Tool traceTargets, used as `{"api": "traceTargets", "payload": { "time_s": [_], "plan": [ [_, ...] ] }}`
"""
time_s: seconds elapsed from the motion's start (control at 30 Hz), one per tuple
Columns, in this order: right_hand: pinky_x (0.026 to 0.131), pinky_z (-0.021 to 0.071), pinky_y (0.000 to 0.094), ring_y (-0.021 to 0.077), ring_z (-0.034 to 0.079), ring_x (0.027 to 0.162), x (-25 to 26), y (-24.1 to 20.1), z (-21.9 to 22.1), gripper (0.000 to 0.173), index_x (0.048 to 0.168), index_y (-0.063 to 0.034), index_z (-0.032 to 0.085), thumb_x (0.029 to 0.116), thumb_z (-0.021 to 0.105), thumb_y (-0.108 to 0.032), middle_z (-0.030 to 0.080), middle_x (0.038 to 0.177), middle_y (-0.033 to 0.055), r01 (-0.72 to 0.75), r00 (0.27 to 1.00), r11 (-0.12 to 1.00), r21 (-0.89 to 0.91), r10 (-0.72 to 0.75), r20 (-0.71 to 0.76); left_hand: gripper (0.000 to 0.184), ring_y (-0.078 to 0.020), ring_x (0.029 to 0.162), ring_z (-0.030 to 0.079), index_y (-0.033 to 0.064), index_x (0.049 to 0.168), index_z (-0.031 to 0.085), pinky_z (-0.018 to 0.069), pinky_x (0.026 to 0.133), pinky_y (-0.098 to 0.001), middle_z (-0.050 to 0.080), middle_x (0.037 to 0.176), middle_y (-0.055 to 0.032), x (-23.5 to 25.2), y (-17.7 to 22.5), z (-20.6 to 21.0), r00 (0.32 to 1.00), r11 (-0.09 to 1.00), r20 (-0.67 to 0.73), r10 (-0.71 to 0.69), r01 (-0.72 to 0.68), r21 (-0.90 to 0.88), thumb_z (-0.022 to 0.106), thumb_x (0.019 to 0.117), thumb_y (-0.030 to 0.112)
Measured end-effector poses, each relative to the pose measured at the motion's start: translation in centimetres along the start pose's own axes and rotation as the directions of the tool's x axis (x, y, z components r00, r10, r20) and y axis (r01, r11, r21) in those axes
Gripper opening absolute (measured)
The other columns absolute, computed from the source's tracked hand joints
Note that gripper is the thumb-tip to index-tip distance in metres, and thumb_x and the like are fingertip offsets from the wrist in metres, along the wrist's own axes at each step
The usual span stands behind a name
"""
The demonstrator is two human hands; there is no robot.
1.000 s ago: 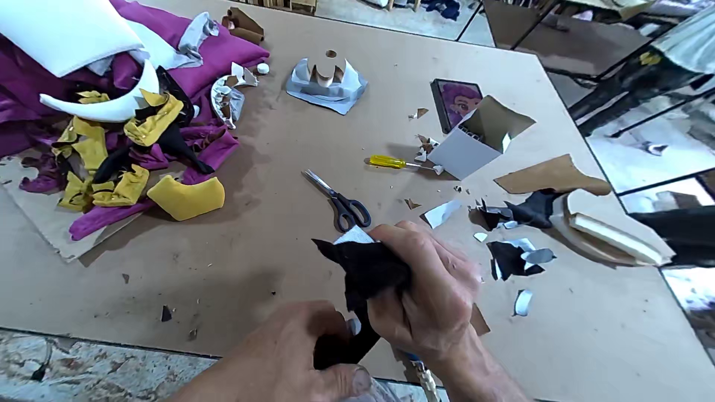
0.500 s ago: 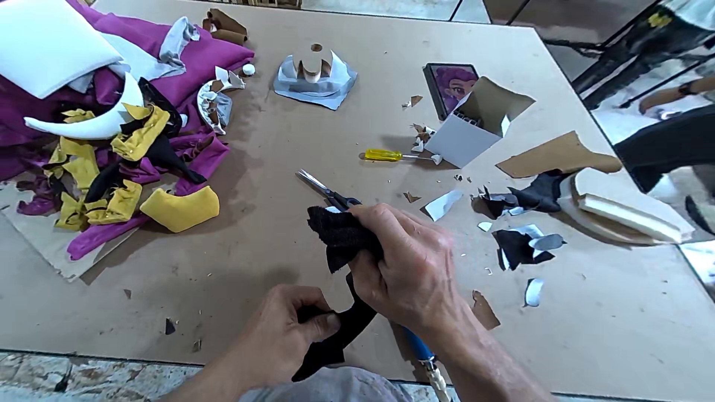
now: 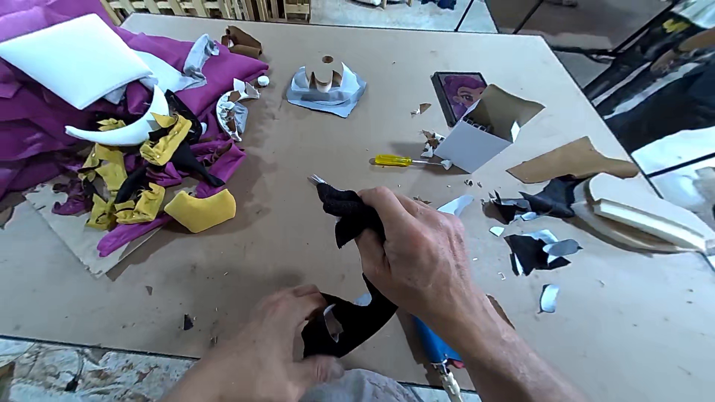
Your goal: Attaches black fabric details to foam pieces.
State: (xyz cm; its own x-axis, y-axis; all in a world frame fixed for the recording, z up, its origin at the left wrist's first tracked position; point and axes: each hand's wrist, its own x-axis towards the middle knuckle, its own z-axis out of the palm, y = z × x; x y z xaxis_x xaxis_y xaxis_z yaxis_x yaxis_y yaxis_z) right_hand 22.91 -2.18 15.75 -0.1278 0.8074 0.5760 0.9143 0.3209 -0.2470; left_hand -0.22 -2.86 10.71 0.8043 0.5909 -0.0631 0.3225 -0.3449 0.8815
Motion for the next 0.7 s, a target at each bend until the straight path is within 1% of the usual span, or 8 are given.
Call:
{"api": "traceTargets", "payload": {
  "time_s": [0.07, 0.13, 0.2, 0.33, 0.43, 0.57, 0.63, 0.7],
  "plan": [
    [0.048, 0.0415, 0.0347, 0.0186, 0.058, 0.059, -0.3, -0.2, -0.3, 0.022, 0.103, -0.0102, 0.070, 0.0928, 0.053, -0.020, 0.059, 0.071, 0.0019, 0.014, 1.000, 1.000, 0.005, -0.014, -0.026, 0.031, -0.0032, 0.086, 0.066, 0.0138, 0.094, 0.073, 0.0582, 0.076, -0.0279, 0.070, 0.094, 0.0036, -0.3, 0.0, 0.6, 0.990, 0.990, -0.076, -0.116, 0.109, -0.091, 0.071, 0.0916, 0.045],
    [0.048, 0.0433, 0.0338, 0.0176, 0.058, 0.059, -0.7, 0.0, -0.7, 0.022, 0.101, -0.0069, 0.070, 0.0950, 0.053, -0.019, 0.060, 0.070, 0.0032, 0.034, 0.993, 0.998, 0.047, -0.028, -0.114, 0.020, 0.0007, 0.073, 0.065, 0.0126, 0.092, 0.074, 0.0558, 0.066, -0.0211, 0.071, 0.083, 0.0071, -0.6, -0.5, 0.8, 0.967, 0.915, -0.137, -0.214, 0.149, -0.376, 0.072, 0.0927, 0.033],
    [0.051, 0.0443, 0.0302, 0.0149, 0.057, 0.061, -1.3, 0.4, -0.5, 0.024, 0.102, -0.0047, 0.067, 0.0977, 0.050, -0.021, 0.060, 0.071, 0.0041, 0.087, 0.971, 0.991, 0.103, -0.061, -0.233, 0.015, 0.0001, 0.076, 0.066, 0.0124, 0.097, 0.074, 0.0567, 0.070, -0.0208, 0.071, 0.085, 0.0074, -0.8, -1.0, 0.7, 0.965, 0.832, -0.107, -0.237, 0.145, -0.535, 0.070, 0.0954, 0.027],
    [0.058, 0.0458, 0.0273, 0.0143, 0.055, 0.065, -2.8, 0.8, 0.6, 0.024, 0.104, -0.0087, 0.064, 0.0976, 0.052, -0.029, 0.055, 0.074, 0.0037, 0.262, 0.918, 0.944, 0.202, -0.179, -0.354, 0.019, -0.0019, 0.085, 0.066, 0.0122, 0.103, 0.070, 0.0561, 0.077, -0.0235, 0.070, 0.092, 0.0062, -0.5, -0.9, 0.9, 0.970, 0.812, 0.091, -0.227, 0.240, -0.531, 0.066, 0.0961, 0.029],
    [0.062, 0.0478, 0.0267, 0.0136, 0.057, 0.067, -3.1, 0.9, 0.9, 0.027, 0.101, -0.0104, 0.062, 0.0997, 0.052, -0.035, 0.057, 0.075, 0.0030, 0.328, 0.894, 0.919, 0.218, -0.228, -0.386, 0.020, -0.0057, 0.091, 0.068, 0.0132, 0.104, 0.071, 0.0577, 0.084, -0.0272, 0.071, 0.095, 0.0044, 0.0, -0.5, 1.4, 0.949, 0.707, 0.089, -0.302, 0.285, -0.648, 0.069, 0.0945, 0.031],
    [0.068, 0.0512, 0.0283, 0.0143, 0.059, 0.072, -3.4, 1.2, 1.1, 0.028, 0.101, -0.0104, 0.060, 0.1000, 0.053, -0.038, 0.059, 0.079, 0.0031, 0.398, 0.873, 0.882, 0.252, -0.280, -0.399, 0.010, -0.0044, 0.086, 0.068, 0.0139, 0.100, 0.070, 0.0581, 0.082, -0.0253, 0.070, 0.090, 0.0064, 0.3, 0.5, 1.6, 0.917, 0.623, 0.044, -0.396, 0.304, -0.720, 0.070, 0.0936, 0.021],
    [0.071, 0.0519, 0.0300, 0.0148, 0.060, 0.074, -3.8, 1.5, 0.8, 0.032, 0.103, -0.0115, 0.059, 0.1011, 0.053, -0.043, 0.059, 0.081, 0.0030, 0.429, 0.867, 0.857, 0.286, -0.301, -0.397, 0.015, -0.0029, 0.083, 0.067, 0.0137, 0.099, 0.071, 0.0580, 0.077, -0.0243, 0.070, 0.090, 0.0069, 0.3, 1.1, 1.9, 0.925, 0.715, -0.043, -0.378, 0.262, -0.648, 0.073, 0.0909, 0.026],
    [0.074, 0.0536, 0.0328, 0.0157, 0.061, 0.078, -4.5, 2.0, 0.5, 0.026, 0.106, -0.0135, 0.059, 0.0999, 0.058, -0.039, 0.060, 0.085, 0.0024, 0.429, 0.868, 0.837, 0.340, -0.279, -0.410, 0.031, -0.0046, 0.086, 0.066, 0.0137, 0.102, 0.073, 0.0580, 0.075, -0.0271, 0.068, 0.097, 0.0036, 0.4, 1.8, 2.6, 0.945, 0.920, -0.194, -0.264, 0.187, -0.345, 0.078, 0.0859, 0.039]
  ]
}}
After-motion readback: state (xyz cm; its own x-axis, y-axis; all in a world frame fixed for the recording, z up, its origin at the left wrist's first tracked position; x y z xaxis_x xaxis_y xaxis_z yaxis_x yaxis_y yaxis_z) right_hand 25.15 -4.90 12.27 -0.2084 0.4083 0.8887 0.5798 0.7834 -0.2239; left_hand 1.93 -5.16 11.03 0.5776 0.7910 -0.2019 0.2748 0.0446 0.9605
